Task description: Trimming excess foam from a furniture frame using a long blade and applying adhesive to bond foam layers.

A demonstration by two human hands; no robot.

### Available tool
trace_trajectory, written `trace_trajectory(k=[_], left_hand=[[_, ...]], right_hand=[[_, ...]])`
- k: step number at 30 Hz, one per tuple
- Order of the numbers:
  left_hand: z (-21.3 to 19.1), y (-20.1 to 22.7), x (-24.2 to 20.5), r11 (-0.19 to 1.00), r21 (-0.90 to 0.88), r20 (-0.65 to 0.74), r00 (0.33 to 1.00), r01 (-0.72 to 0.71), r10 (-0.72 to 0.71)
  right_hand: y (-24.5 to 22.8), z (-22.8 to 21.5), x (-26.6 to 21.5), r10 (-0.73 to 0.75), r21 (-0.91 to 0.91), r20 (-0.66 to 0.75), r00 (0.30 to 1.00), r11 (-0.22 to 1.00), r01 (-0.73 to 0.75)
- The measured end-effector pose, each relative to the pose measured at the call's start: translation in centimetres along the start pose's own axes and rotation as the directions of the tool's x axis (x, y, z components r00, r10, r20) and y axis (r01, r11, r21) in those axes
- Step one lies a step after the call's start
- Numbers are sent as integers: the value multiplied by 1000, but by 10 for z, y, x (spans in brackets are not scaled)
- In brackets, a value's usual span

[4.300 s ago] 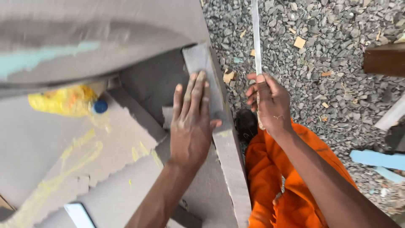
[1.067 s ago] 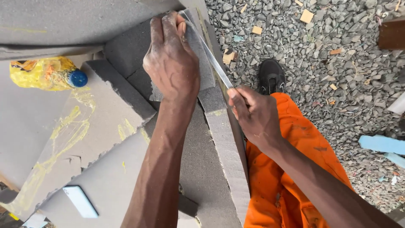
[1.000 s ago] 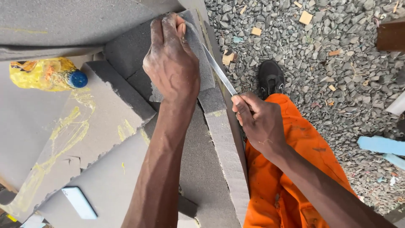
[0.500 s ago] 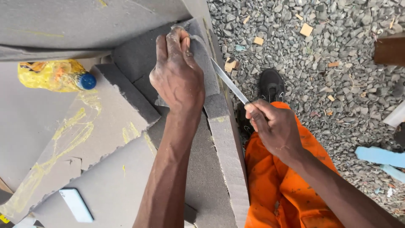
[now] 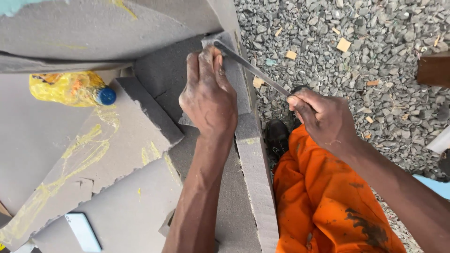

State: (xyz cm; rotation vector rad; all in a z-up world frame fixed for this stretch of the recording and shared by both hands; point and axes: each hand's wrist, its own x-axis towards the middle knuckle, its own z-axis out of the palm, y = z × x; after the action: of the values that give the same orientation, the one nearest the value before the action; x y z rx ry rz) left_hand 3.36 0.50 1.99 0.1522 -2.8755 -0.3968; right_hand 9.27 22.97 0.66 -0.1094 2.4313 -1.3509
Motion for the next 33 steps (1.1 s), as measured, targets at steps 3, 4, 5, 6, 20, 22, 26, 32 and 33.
trace_trajectory(k=[3,4,5,6,20,22,26,32,33], left_hand=[[-6,8,1,1000,0,-32,999,10,-10],[-8,10,3,999,-35,-67,998,3,-6],[-11,12,5,998,-69,-103,995,-3,-4],[-10,11,4,998,-68,-106,994,-5,-2],[-11,19,2,998,61,-32,999,17,-15],[-14,22,4,999,41,-39,999,5,-3],[-18,23,6,999,39,-25,1000,-3,4],[-4,13,-4,993,67,145,984,94,-103],[-6,15,-4,994,64,147,984,89,-98]], right_hand=[[12,-6,28,-171,-205,-18,985,965,163],[7,-14,40,-200,-178,-30,979,965,192],[2,-21,52,-229,-151,-41,972,964,221],[12,-27,59,-232,-151,-43,972,963,223],[-10,-50,145,-462,-604,280,841,596,529],[-17,-48,155,-412,-652,327,850,553,519],[-30,-65,151,-272,-424,408,871,789,445],[-15,-84,122,-37,-582,435,900,750,313],[-18,-75,128,-35,-584,431,902,751,308]])
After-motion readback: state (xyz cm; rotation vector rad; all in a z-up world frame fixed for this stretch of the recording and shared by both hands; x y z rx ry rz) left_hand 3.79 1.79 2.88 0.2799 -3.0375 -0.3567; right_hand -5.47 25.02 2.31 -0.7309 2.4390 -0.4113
